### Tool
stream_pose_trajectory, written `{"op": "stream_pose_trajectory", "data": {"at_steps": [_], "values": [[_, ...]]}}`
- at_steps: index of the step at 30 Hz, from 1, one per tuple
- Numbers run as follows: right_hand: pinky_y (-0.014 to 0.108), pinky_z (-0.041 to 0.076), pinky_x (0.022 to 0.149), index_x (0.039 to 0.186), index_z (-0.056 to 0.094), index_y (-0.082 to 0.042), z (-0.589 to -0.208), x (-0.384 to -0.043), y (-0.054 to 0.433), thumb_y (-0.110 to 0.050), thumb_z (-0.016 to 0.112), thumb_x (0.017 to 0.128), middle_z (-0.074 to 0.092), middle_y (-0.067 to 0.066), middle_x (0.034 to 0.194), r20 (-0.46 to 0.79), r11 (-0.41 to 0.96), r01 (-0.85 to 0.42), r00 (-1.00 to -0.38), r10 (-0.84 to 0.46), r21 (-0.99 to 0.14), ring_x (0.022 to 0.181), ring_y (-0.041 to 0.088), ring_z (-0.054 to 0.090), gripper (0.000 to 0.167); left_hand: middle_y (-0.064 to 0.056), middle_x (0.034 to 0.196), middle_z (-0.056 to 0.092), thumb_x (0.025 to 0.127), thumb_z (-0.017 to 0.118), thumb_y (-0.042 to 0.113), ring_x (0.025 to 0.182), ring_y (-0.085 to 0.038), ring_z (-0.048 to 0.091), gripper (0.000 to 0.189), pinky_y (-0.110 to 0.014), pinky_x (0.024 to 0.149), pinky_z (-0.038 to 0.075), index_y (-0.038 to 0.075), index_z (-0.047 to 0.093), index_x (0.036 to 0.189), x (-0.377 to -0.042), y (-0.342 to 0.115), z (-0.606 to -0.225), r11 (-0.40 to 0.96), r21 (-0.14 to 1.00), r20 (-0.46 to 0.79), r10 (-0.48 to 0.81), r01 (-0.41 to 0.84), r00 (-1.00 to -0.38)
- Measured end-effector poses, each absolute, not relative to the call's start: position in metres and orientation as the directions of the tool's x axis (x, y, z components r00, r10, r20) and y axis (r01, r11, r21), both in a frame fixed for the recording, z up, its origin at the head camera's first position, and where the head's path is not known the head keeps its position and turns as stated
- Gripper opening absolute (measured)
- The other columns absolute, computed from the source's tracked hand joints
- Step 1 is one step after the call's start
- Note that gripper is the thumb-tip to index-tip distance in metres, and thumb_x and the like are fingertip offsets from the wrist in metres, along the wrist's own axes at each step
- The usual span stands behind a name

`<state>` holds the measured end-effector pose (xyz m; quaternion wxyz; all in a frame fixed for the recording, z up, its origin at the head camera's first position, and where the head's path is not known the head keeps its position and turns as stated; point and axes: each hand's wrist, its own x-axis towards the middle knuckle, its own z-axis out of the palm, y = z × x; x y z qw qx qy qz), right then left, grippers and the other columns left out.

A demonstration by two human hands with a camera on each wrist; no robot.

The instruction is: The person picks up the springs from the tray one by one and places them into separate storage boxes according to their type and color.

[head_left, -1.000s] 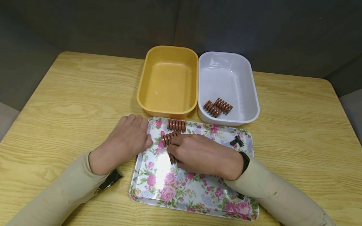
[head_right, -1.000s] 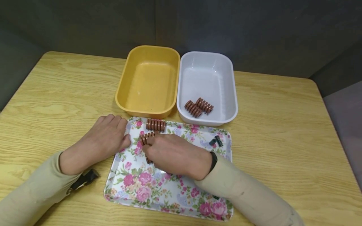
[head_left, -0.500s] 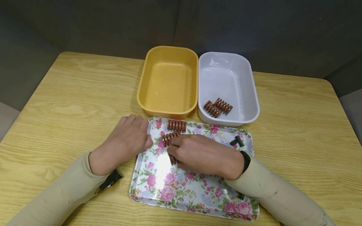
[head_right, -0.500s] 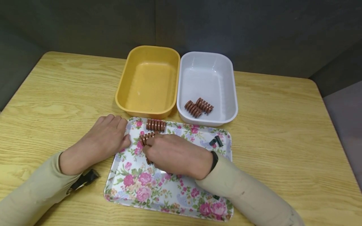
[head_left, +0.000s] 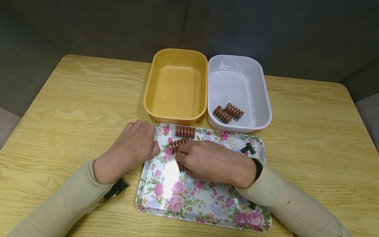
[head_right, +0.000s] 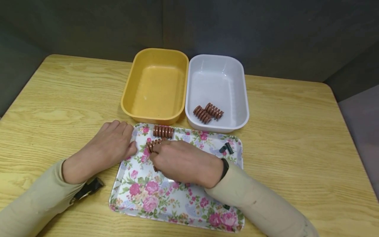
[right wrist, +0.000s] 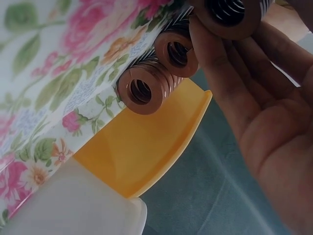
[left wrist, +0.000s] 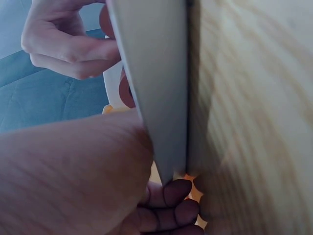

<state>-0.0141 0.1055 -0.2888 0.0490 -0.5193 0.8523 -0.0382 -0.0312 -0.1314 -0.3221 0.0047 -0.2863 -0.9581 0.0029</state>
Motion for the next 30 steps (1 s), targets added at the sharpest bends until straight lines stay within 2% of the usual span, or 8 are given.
{"op": "stream_pose_trajectory", "data": {"at_steps": [12,20,27,30], "values": [[0.029,0.06,0.08,0.104,0.073,-0.01,-0.285,-0.015,0.107,-0.019,0.076,0.089,0.073,0.0,0.102,-0.009,0.443,-0.891,-0.444,-0.896,-0.097,0.093,0.015,0.069,0.018,-0.007,0.08,0.042,0.094,0.052,0.024,0.079,-0.024,0.039,0.022,-0.04,0.08,0.04,0.005,0.043,0.086,-0.031,-0.131,-0.322,0.839,-0.005,-0.014,0.544,0.544,-0.839],[0.028,0.059,0.077,0.102,0.073,-0.01,-0.282,-0.015,0.109,-0.019,0.076,0.089,0.07,-0.002,0.097,0.017,0.442,-0.891,-0.446,-0.895,-0.098,0.087,0.013,0.068,0.016,-0.007,0.081,0.043,0.095,0.052,0.024,0.08,-0.025,0.039,0.023,-0.04,0.081,0.04,0.005,0.044,0.086,-0.031,-0.131,-0.321,0.84,-0.004,-0.027,0.543,0.543,-0.839],[0.03,0.06,0.085,0.107,0.075,-0.01,-0.277,-0.016,0.111,-0.02,0.077,0.088,0.074,0.001,0.107,0.036,0.444,-0.893,-0.448,-0.893,-0.077,0.098,0.015,0.071,0.021,-0.007,0.08,0.042,0.094,0.053,0.024,0.079,-0.025,0.039,0.023,-0.04,0.08,0.04,0.005,0.043,0.086,-0.031,-0.131,-0.322,0.835,-0.018,-0.014,0.55,0.55,-0.835],[0.03,0.06,0.086,0.108,0.074,-0.009,-0.275,-0.016,0.112,-0.021,0.077,0.088,0.074,0.0,0.107,0.036,0.447,-0.89,-0.451,-0.892,-0.085,0.098,0.015,0.071,0.024,-0.007,0.08,0.042,0.094,0.053,0.024,0.079,-0.025,0.039,0.023,-0.04,0.079,0.04,0.005,0.043,0.085,-0.031,-0.131,-0.322,0.836,-0.019,-0.007,0.549,0.549,-0.836]]}}
